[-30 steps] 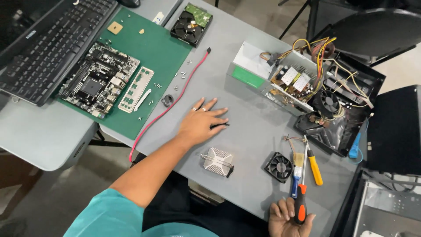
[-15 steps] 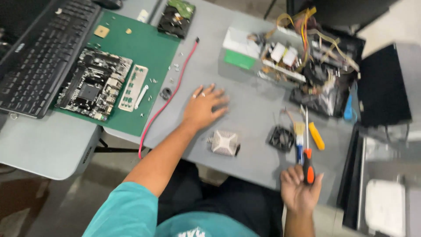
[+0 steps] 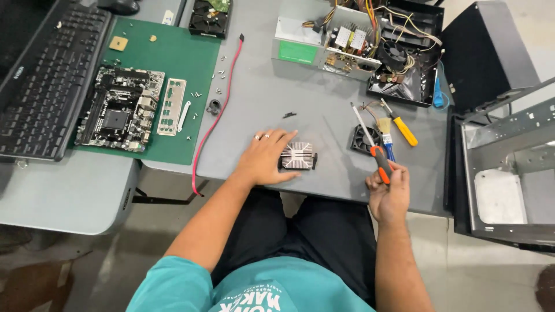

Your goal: Cleaning a computer fan with a brush and using a screwdriver to remove screws from a heatsink component.

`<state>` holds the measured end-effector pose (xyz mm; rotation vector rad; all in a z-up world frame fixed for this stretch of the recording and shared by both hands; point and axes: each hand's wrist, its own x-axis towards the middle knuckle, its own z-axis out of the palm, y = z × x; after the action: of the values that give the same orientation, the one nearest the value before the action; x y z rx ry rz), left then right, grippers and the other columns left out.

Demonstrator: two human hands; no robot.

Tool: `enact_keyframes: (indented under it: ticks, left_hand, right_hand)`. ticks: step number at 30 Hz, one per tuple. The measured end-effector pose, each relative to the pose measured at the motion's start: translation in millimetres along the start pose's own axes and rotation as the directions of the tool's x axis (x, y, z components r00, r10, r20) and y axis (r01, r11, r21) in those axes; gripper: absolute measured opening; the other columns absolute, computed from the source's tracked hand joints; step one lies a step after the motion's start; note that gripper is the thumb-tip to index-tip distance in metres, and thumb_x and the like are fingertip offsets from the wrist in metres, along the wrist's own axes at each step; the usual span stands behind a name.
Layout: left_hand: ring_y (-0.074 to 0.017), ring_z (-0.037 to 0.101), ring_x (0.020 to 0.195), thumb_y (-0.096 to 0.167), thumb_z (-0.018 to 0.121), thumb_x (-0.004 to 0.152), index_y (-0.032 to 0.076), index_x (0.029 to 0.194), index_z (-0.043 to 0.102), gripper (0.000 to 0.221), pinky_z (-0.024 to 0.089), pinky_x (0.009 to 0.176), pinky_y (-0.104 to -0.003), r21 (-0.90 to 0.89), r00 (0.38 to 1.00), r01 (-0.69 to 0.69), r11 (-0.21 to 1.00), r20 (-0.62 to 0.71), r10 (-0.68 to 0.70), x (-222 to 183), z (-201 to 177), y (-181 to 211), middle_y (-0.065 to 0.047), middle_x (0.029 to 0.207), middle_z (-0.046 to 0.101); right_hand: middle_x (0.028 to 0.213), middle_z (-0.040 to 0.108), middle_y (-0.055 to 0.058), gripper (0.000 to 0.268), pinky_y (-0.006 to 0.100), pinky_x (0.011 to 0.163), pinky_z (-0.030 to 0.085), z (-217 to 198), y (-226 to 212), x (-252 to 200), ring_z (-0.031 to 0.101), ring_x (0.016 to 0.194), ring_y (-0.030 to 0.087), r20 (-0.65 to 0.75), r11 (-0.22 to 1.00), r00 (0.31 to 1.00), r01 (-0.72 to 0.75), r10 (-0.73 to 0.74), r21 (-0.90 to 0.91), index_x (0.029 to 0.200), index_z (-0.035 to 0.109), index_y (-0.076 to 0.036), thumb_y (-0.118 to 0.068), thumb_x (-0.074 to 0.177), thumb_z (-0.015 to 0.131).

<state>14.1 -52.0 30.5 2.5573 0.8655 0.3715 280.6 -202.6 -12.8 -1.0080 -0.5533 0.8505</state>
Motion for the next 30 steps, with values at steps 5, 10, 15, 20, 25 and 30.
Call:
enact_keyframes:
  ticks: [5,10,15,20,25,30]
  left_hand:
    - [-0.0236,0.047,0.108,0.055,0.07,0.06,0.013,0.114,0.052,0.071,0.034,0.093,-0.039,-0.02,0.999,0.014,1.0,-0.046,-0.015,1.8,15.8,-8.6,-0.005,0.108,0.05]
    - [-0.0266,0.052,0.101,0.048,0.077,0.055,0.013,0.109,0.055,0.068,0.04,0.089,-0.039,-0.222,0.985,-0.011,0.975,-0.172,-0.028,-1.6,12.1,-10.0,-0.005,0.102,0.053]
    - [-0.0237,0.056,0.096,0.049,0.078,0.055,0.012,0.1,0.058,0.061,0.043,0.087,-0.038,-0.38,0.937,-0.058,0.923,-0.34,-0.081,17.0,-13.3,12.7,-0.004,0.096,0.056]
    - [-0.0271,0.055,0.098,0.056,0.072,0.056,0.008,0.101,0.058,0.067,0.043,0.085,-0.043,-0.154,0.967,0.184,0.971,-0.15,-0.207,18.9,-28.7,17.9,-0.007,0.096,0.057]
    - [-0.0263,0.056,0.099,0.054,0.073,0.055,0.006,0.102,0.058,0.068,0.043,0.085,-0.042,-0.151,0.968,0.219,0.964,-0.094,-0.235,9.9,-4.6,13.5,-0.007,0.097,0.057]
    - [-0.0216,0.052,0.1,0.052,0.073,0.054,0.013,0.103,0.057,0.065,0.04,0.084,-0.038,-0.113,0.98,0.118,0.987,-0.148,-0.134,2.0,12.2,8.8,-0.002,0.096,0.054]
  right_hand:
    - [0.063,0.045,0.009,0.02,0.025,0.063,0.041,7.6,12.9,-8.5,0.047,0.056,0.014,0.091,0.915,0.976,0.216,-0.197,-0.34,0.109,0.045,-0.004,-0.021,0.098,0.04]
    - [0.063,0.049,0.01,0.021,0.024,0.058,0.042,10.2,12.3,-10.2,0.049,0.056,0.015,0.109,0.84,0.964,0.263,-0.24,-0.475,0.11,0.048,0.001,-0.015,0.098,0.039]
    - [0.063,0.048,0.011,0.023,0.025,0.057,0.043,-7.1,20.4,-6.2,0.05,0.056,0.017,0.098,0.869,0.963,0.269,-0.251,-0.415,0.109,0.048,0.002,-0.015,0.099,0.036]
    - [0.061,0.045,0.008,0.022,0.023,0.056,0.04,7.8,15.9,-0.9,0.046,0.055,0.015,0.097,0.894,0.959,0.283,-0.266,-0.346,0.108,0.048,0.001,-0.015,0.099,0.036]
    - [0.062,0.044,0.009,0.022,0.023,0.059,0.041,7.5,12.0,-10.1,0.045,0.056,0.015,0.071,0.927,0.97,0.241,-0.23,-0.287,0.109,0.047,0.001,-0.015,0.099,0.035]
    - [0.062,0.043,0.009,0.024,0.024,0.059,0.04,5.6,12.5,-9.6,0.043,0.056,0.015,0.107,0.928,0.968,0.246,-0.225,-0.279,0.11,0.046,0.003,-0.015,0.098,0.034]
